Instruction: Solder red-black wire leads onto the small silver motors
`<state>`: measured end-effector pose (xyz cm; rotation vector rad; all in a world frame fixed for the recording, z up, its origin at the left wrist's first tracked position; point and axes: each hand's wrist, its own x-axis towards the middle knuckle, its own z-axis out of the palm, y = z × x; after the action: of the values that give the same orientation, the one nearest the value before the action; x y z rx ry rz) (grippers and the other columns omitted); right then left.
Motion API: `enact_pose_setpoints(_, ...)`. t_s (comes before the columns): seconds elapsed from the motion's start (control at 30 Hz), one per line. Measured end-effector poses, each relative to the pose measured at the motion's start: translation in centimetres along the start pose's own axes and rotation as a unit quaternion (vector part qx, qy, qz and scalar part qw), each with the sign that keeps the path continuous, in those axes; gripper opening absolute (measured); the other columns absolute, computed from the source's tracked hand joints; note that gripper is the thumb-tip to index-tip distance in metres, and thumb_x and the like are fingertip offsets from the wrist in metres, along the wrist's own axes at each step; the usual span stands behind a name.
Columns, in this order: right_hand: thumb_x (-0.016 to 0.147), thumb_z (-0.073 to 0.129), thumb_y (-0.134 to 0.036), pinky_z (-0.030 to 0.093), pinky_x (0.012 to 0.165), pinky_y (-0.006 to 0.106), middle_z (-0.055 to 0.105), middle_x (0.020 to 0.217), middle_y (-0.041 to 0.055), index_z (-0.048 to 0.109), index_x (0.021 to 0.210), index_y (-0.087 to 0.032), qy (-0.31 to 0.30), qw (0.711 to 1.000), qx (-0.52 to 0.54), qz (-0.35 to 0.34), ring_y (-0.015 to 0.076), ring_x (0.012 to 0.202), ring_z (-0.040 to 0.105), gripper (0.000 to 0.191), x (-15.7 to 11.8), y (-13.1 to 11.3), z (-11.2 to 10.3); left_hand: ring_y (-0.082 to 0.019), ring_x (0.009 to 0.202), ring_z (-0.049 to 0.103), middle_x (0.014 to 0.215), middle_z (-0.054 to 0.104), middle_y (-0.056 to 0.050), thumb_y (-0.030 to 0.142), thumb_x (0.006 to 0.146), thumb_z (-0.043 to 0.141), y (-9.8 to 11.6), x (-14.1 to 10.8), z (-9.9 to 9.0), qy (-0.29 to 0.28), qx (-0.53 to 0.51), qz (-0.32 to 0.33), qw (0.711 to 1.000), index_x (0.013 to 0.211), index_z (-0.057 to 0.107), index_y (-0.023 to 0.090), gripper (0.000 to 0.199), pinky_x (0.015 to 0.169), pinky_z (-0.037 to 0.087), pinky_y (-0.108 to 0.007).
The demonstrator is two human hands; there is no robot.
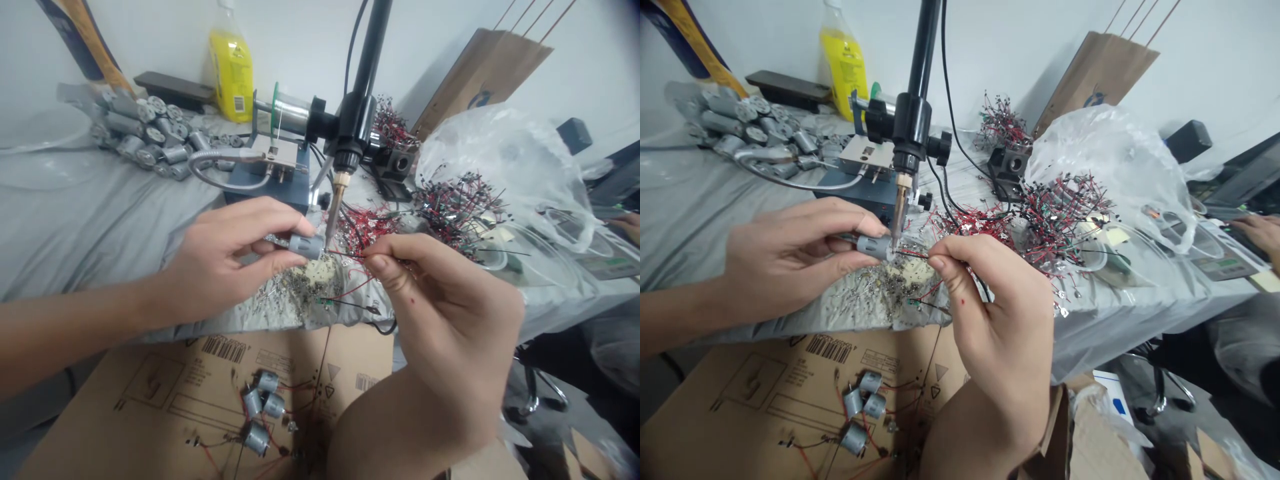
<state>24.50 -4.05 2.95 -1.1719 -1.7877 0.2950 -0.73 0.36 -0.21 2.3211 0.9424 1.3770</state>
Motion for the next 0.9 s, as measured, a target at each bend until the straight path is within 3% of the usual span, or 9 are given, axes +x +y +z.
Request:
enact_pose_setpoints(0.43,0.107,0.077,-0.028,0.052,0.071,0.032,0.077,0.090,0.0001,0.081,0.099,-0.030,0.004,1.000,-0.012,0.003,0.0181,0.083,0.068,0.009,0.11,0.06,0.07,-0.023,0.103,0.077,0.121,0.080,-0.005,0.032,0.110,0.075,-0.24,-0.26,-0.13,-0.005,0.009,-0.001,1.000,0.122,0.078,0.028,0.013,0.067,0.066,-0.032)
enact_pose_setpoints(0.9,0.107,0.077,-0.023,0.051,0.072,0.027,0.076,0.090,-0.0038,0.078,0.099,-0.027,0.000,1.000,-0.009,-0.023,0.0118,0.082,0.065,0.009,0.20,-0.12,0.12,-0.020,0.101,0.077,0.117,0.080,-0.003,0.027,0.107,0.081,-0.63,-0.20,-0.08,0.005,-0.012,0.024,1.000,0.123,0.082,0.029,0.016,0.072,0.067,-0.026)
